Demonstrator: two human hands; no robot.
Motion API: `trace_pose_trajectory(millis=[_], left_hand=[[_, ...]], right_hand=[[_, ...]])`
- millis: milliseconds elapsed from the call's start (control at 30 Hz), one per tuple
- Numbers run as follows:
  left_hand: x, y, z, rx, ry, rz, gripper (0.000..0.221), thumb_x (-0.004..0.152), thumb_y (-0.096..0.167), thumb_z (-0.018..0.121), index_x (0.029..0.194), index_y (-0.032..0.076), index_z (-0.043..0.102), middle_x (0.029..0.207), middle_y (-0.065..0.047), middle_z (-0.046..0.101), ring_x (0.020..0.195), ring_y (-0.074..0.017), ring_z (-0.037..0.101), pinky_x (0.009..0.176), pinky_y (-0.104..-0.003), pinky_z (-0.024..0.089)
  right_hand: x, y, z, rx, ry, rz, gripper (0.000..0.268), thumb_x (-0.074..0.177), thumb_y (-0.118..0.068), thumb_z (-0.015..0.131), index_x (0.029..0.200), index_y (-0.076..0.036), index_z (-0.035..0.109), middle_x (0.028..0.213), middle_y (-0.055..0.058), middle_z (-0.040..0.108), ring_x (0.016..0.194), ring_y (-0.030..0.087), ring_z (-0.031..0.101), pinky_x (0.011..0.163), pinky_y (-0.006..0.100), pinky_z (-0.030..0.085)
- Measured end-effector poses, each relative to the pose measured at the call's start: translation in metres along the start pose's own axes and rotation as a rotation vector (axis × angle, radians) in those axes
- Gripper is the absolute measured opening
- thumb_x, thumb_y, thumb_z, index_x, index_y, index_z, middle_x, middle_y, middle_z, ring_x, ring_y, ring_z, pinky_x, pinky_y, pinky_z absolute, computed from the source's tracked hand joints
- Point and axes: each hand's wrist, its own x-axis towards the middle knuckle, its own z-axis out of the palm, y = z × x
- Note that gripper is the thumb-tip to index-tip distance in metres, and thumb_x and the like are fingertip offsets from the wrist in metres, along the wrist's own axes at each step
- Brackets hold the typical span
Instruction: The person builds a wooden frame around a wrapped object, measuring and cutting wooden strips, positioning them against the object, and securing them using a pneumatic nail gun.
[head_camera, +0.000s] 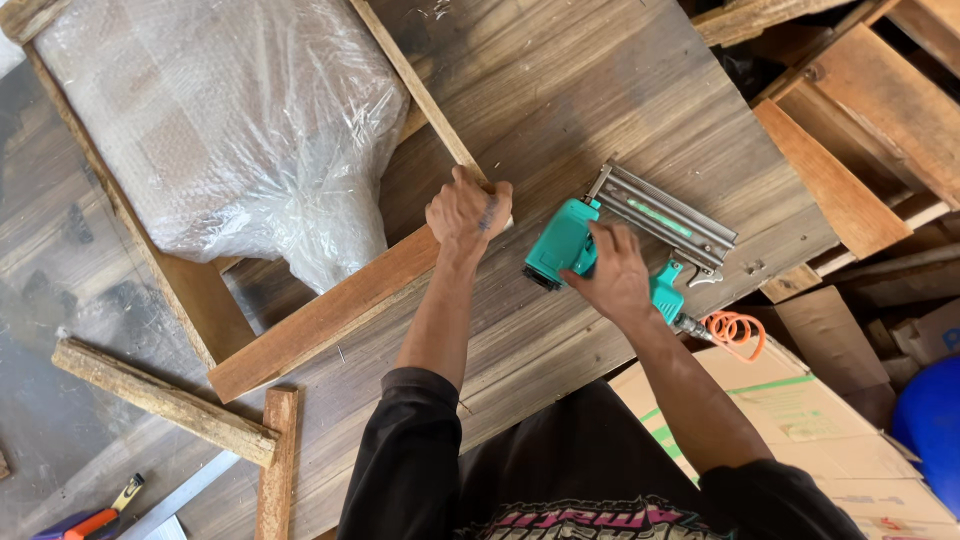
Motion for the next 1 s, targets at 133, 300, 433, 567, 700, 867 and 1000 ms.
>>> trace_pose_trajectory(millis=[133, 300, 433, 567, 700, 867, 1000], left_hand=[[-0.001, -0.002, 0.004, -0.009, 0.051, 0.052, 0.051, 0.079, 0.045, 0.055, 0.110, 0.004, 0.058, 0.095, -0.023, 0.072, 0.097, -0.0443, 0.073, 0.083, -0.055, 0.055], [0.004, -0.012, 0.023, 0.001, 0.278, 0.147, 0.072, 0.078, 0.055, 0.062, 0.127, 0.004, 0.051, 0.113, -0.019, 0.060, 0.107, -0.0432, 0.066, 0.088, -0.057, 0.053], [0.007, -0.017, 0.028, -0.028, 0.299, 0.170, 0.073, 0.083, 0.053, 0.062, 0.134, 0.003, 0.049, 0.118, -0.018, 0.056, 0.113, -0.0419, 0.063, 0.091, -0.056, 0.052], [0.020, -0.038, 0.044, -0.200, 0.417, 0.268, 0.044, 0.087, 0.031, 0.060, 0.121, 0.005, 0.053, 0.108, -0.015, 0.054, 0.106, -0.0424, 0.065, 0.082, -0.055, 0.055], [0.013, -0.041, 0.035, -0.420, 0.527, 0.416, 0.032, 0.073, -0.001, 0.057, 0.103, 0.008, 0.051, 0.095, -0.010, 0.048, 0.086, -0.0375, 0.066, 0.071, -0.047, 0.056], [0.026, -0.052, 0.041, -0.538, 0.612, 0.506, 0.030, 0.066, -0.005, 0.057, 0.092, 0.008, 0.050, 0.086, -0.008, 0.052, 0.081, -0.0324, 0.058, 0.069, -0.045, 0.049], [0.021, -0.052, 0.040, -0.644, 0.650, 0.503, 0.030, 0.070, -0.010, 0.052, 0.094, 0.007, 0.054, 0.088, -0.008, 0.056, 0.082, -0.0289, 0.055, 0.071, -0.044, 0.045]], right_hand=[[-0.028, 0.009, -0.013, -0.176, -0.378, 0.304, 0.124, 0.050, -0.040, 0.100, 0.151, -0.007, 0.037, 0.128, 0.019, 0.043, 0.122, 0.048, 0.052, 0.097, 0.063, 0.054], [-0.024, 0.019, 0.003, -0.278, -0.546, 0.405, 0.112, 0.079, -0.023, 0.083, 0.164, -0.006, 0.012, 0.120, 0.020, 0.067, 0.110, 0.044, 0.069, 0.099, 0.057, 0.052], [-0.017, 0.023, -0.001, -0.274, -0.567, 0.387, 0.105, 0.079, -0.022, 0.080, 0.161, -0.007, 0.017, 0.118, 0.021, 0.068, 0.109, 0.045, 0.069, 0.097, 0.056, 0.054], [0.014, 0.010, -0.064, -0.311, -0.593, 0.487, 0.091, 0.073, -0.040, 0.081, 0.149, -0.017, 0.037, 0.109, 0.014, 0.074, 0.101, 0.038, 0.074, 0.085, 0.052, 0.060], [0.064, -0.010, -0.150, -0.024, -0.538, 0.455, 0.057, 0.069, -0.043, 0.085, 0.099, 0.004, 0.075, 0.092, 0.028, 0.075, 0.096, 0.047, 0.072, 0.080, 0.055, 0.057], [0.077, -0.065, -0.204, 0.066, -0.652, 0.625, 0.055, 0.069, -0.023, 0.082, 0.117, -0.001, 0.068, 0.110, 0.018, 0.073, 0.109, 0.034, 0.067, 0.092, 0.047, 0.051], [0.089, -0.093, -0.207, -0.074, -0.845, 0.631, 0.043, 0.075, -0.022, 0.078, 0.118, -0.016, 0.075, 0.112, 0.004, 0.078, 0.106, 0.020, 0.068, 0.092, 0.034, 0.050]])
